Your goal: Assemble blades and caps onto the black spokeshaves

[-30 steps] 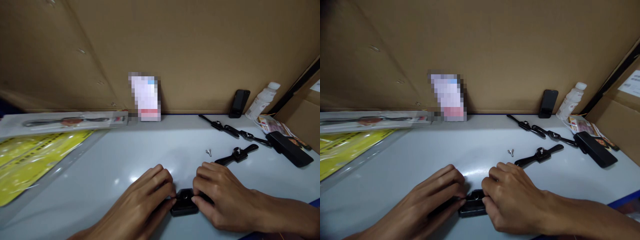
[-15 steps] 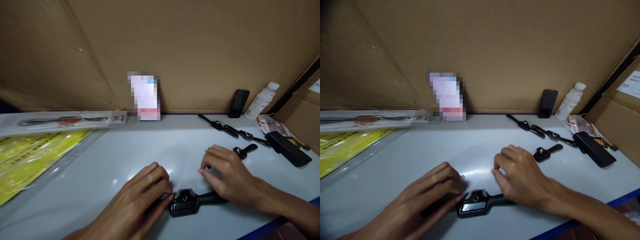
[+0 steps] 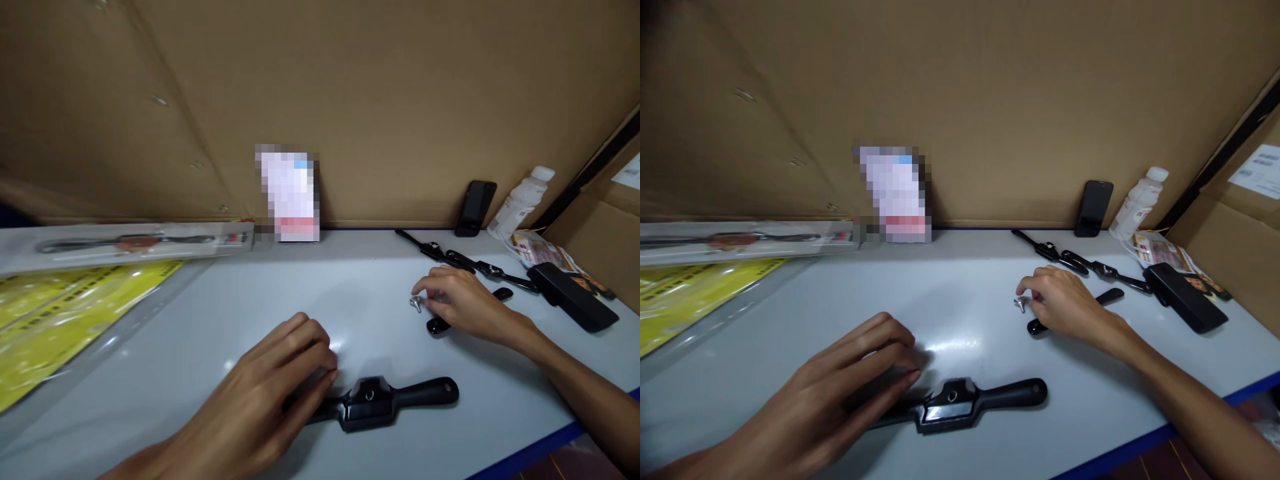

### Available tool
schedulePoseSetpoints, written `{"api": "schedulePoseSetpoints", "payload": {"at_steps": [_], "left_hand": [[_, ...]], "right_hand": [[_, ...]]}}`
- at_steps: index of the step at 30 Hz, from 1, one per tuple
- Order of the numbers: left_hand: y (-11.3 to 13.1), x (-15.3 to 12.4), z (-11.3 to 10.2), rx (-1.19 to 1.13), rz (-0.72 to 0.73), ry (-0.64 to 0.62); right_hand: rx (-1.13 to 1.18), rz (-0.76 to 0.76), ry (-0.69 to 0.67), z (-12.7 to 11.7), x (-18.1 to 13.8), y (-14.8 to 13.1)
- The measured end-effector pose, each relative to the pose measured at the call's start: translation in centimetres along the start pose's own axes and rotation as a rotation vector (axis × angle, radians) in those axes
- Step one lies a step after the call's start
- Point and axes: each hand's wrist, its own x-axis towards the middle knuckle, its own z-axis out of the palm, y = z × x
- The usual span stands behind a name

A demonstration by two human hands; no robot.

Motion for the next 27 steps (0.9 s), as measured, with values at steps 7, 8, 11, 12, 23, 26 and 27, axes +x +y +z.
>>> {"api": "schedulePoseSetpoints", "payload": {"at_steps": [7,8,11,12,23,26,27], "left_hand": [[-0.2,0.0,0.0,0.012,0.016,-0.006],[-0.2,0.0,0.0,0.011,0.018,-0.005],[-0.2,0.1,0.0,0.014,0.019,-0.001],[-0.3,0.1,0.0,0.015,0.019,-0.002],[-0.8,-0.2,0.2,0.031,0.078,-0.025],[-0.7,-0.1,0.2,0.049,0.107,-0.018],[-0.8,-0.1,0.2,0.056,0.126,-0.013]], "right_hand": [[0.127,-0.036,-0.081,0.3,0.3,1.0],[0.153,-0.041,-0.093,0.4,0.3,0.9],[0.177,-0.062,-0.113,0.8,0.2,0.8],[0.177,-0.068,-0.116,0.9,0.1,0.7],[0.165,-0.1,0.016,1.2,-0.8,-1.0],[0.235,-0.156,0.029,1.5,-1.2,-2.5],[0.263,-0.167,0.011,1.5,-1.5,-3.1]]}}
